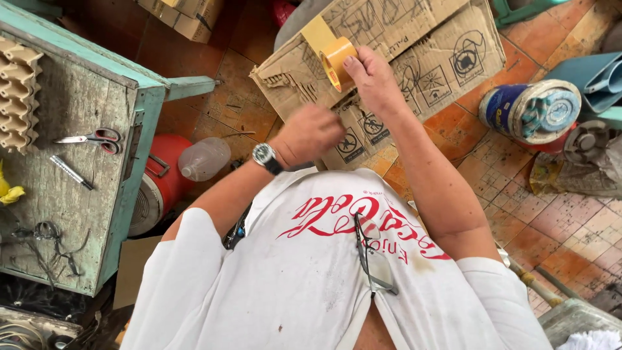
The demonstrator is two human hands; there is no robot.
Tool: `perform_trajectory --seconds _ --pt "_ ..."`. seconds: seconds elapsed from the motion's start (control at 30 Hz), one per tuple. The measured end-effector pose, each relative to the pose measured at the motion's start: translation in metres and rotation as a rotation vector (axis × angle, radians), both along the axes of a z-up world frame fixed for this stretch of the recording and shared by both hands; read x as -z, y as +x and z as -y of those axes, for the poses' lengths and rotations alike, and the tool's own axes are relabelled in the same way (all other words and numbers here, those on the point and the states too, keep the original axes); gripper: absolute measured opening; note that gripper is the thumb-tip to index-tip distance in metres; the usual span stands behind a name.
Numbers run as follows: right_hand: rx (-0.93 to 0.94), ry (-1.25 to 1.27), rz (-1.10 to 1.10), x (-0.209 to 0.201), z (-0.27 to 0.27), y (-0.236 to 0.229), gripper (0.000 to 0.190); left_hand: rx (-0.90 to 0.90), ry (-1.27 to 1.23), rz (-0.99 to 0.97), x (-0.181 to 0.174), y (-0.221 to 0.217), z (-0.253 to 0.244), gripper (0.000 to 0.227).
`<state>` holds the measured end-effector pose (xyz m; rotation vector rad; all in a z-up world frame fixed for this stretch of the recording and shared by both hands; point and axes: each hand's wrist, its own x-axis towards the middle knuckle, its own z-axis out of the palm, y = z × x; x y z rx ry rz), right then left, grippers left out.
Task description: The person seals a cardboard box by applying adhesive tape across the flaps and edges using a roll of tape, occasionally using shears to cut the tape.
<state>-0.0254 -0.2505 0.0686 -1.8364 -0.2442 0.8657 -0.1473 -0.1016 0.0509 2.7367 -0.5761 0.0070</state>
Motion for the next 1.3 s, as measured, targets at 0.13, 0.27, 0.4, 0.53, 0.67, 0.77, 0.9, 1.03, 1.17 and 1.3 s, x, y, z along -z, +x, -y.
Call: perform_trajectory --seconds 0.13,0.27,0.4,0.53,0.67,0.77,0.9,1.03,1.17,1.3 --pt "-0.038 -0.024 0.057 -0.002 0.001 -0.002 0.019 0.453 -0.291 -0.014 0.026 -0.018 0.048 0.023" --pt "-0.025 -0.024 0.066 -0.008 0.006 -0.007 0.023 0.587 -0.145 0.236 0.071 -0.008 0.086 0.012" --pt "-0.043 -0.117 0.043 -0.011 0.025 -0.018 0.024 0.651 0.166 0.032 0.069 -0.008 0.101 0.039" --pt "0.077 -0.086 0.158 0.015 0.056 -0.039 0.031 0.514 0.127 0.102 0.091 -0.023 0.109 0.011" --pt "0.059 -0.201 0.159 0.019 0.081 -0.049 0.036 0.444 0.157 0.003 0.117 -0.031 0.119 0.02" --pt "0.066 -0.214 0.144 -0.013 0.083 -0.049 0.031 0.392 0.269 -0.044 0.084 -0.032 0.116 0.032" --pt "0.071 -0.236 0.144 -0.009 0.099 -0.057 0.03 0.348 0.244 -0.012 0.078 -0.036 0.12 0.03" --pt "0.087 -0.187 0.043 -0.004 0.102 -0.056 0.03 0.376 0.302 -0.066 0.098 -0.044 0.126 0.036" --pt "0.058 -0.11 0.094 0.006 0.107 -0.059 0.032 0.342 0.283 -0.186 0.092 -0.048 0.129 0.046" --pt "0.067 -0.02 0.082 0.011 0.112 -0.066 0.032 0.278 0.253 -0.213 0.089 -0.053 0.133 0.053"
